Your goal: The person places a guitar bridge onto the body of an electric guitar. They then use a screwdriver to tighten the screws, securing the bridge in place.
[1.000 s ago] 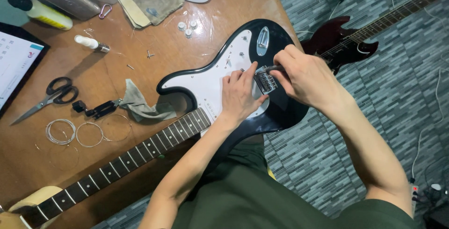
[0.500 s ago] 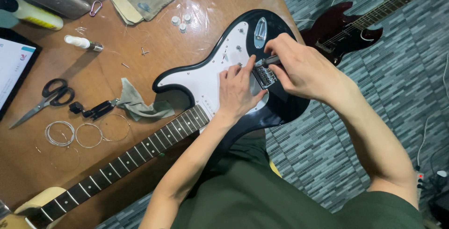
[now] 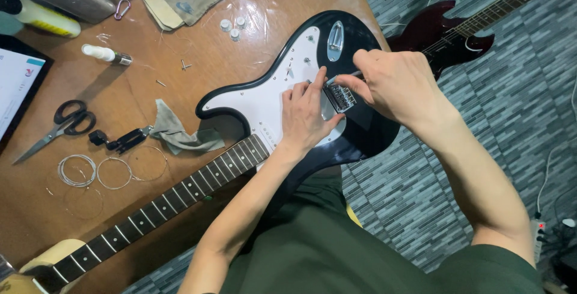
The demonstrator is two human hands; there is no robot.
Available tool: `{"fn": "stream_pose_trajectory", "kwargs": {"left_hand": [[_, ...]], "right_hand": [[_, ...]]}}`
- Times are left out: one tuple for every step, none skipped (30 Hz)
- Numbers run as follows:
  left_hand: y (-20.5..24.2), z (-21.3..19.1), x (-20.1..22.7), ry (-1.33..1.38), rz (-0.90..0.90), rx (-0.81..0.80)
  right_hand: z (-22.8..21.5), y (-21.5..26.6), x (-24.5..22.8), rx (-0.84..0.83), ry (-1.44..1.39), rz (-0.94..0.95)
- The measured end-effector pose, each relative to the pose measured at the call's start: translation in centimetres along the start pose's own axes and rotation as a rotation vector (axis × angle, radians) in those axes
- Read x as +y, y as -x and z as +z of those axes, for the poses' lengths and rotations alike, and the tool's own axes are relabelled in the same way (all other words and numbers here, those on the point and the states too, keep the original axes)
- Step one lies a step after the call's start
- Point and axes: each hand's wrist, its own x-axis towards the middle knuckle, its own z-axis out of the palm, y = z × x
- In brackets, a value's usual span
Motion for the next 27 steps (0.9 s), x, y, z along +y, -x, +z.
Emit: {"fn": "stream_pose_trajectory", "kwargs": {"left_hand": [[0.0,0.0,0.1,0.001,0.001,0.001],[-0.1,0.0,0.2,0.0,-0.013,-0.006],[-0.1,0.0,0.2,-0.001,-0.029,-0.013],[-0.1,0.2,0.3,-0.001,-0.029,-0.012],[-0.1,0.5,0.3,-0.017,-0.034,-0.006],[-0.1,0.7,0.3,-0.032,-0.038,0.001],[-0.1,0.8,0.3,-0.032,-0.04,0.001],[-0.1,0.9,0.4,-0.026,-0.042,0.005],[-0.1,1.0,0.4,-0.019,-0.042,0.008],[-0.1,1.0,0.4,-0.017,-0.042,0.007],[-0.1,0.9,0.4,-0.02,-0.039,0.015],[0.0,0.8,0.4,-0.023,-0.036,0.023],[0.0,1.0,0.4,-0.024,-0.036,0.023],[0.0,1.1,0.3,-0.028,-0.034,0.033],[0.0,1.3,0.2,-0.031,-0.032,0.044],[-0.1,1.2,0.2,-0.031,-0.032,0.044],[-0.1,1.1,0.2,-0.018,-0.035,0.04],[-0.1,1.1,0.3,-0.005,-0.038,0.037],[-0.1,1.0,0.3,-0.005,-0.037,0.037],[-0.1,1.0,0.3,-0.004,-0.037,0.033],[-0.1,1.0,0.3,-0.005,-0.038,0.029],[-0.1,0.6,0.4,-0.005,-0.037,0.029],[-0.2,0.3,0.6,0.01,-0.044,0.016],[-0.3,-0.1,0.7,0.025,-0.051,0.004],[-0.2,0.1,0.6,0.024,-0.051,0.005],[-0.2,0.2,0.5,0.015,-0.047,0.011],[-0.2,0.4,0.5,0.007,-0.043,0.018]], "right_hand": [[-0.4,-0.1,-0.1,0.0,0.001,0.0],[-0.8,-0.2,-0.2,-0.015,-0.125,-0.007],[-1.2,-0.3,-0.3,-0.03,-0.253,-0.015],[-1.1,-0.2,-0.3,-0.031,-0.252,-0.016],[-0.9,-0.1,-0.2,-0.044,-0.252,-0.049],[-0.8,-0.1,-0.1,-0.057,-0.253,-0.081],[-0.5,0.1,-0.1,-0.059,-0.253,-0.082],[-0.3,0.3,0.0,-0.054,-0.134,-0.043],[0.0,0.6,0.1,-0.049,-0.015,-0.001],[-0.6,0.3,-0.1,-0.05,-0.014,0.0],[-1.2,0.0,-0.3,-0.058,-0.15,0.007],[-1.8,-0.3,-0.5,-0.066,-0.285,0.013],[-1.2,-0.3,-0.4,-0.067,-0.285,0.013],[-0.6,-0.2,-0.3,-0.062,-0.308,-0.027],[0.0,-0.2,-0.1,-0.056,-0.329,-0.067],[0.0,-0.1,0.0,-0.056,-0.329,-0.067],[-0.1,-0.1,0.1,-0.052,-0.266,-0.063],[-0.1,-0.1,0.1,-0.047,-0.203,-0.06],[-0.2,0.0,0.0,-0.047,-0.203,-0.059],[-0.3,0.0,-0.2,-0.051,-0.15,-0.033],[-0.4,0.0,-0.4,-0.055,-0.098,-0.007],[-0.6,-0.1,-0.5,-0.055,-0.098,-0.007],[-0.7,-0.1,-0.5,-0.053,-0.2,-0.026],[-0.9,-0.2,-0.6,-0.051,-0.302,-0.045],[-0.6,-0.2,-0.5,-0.05,-0.303,-0.046],[-0.3,-0.1,-0.5,-0.045,-0.276,-0.071],[-0.1,0.0,-0.4,-0.041,-0.249,-0.095]]}}
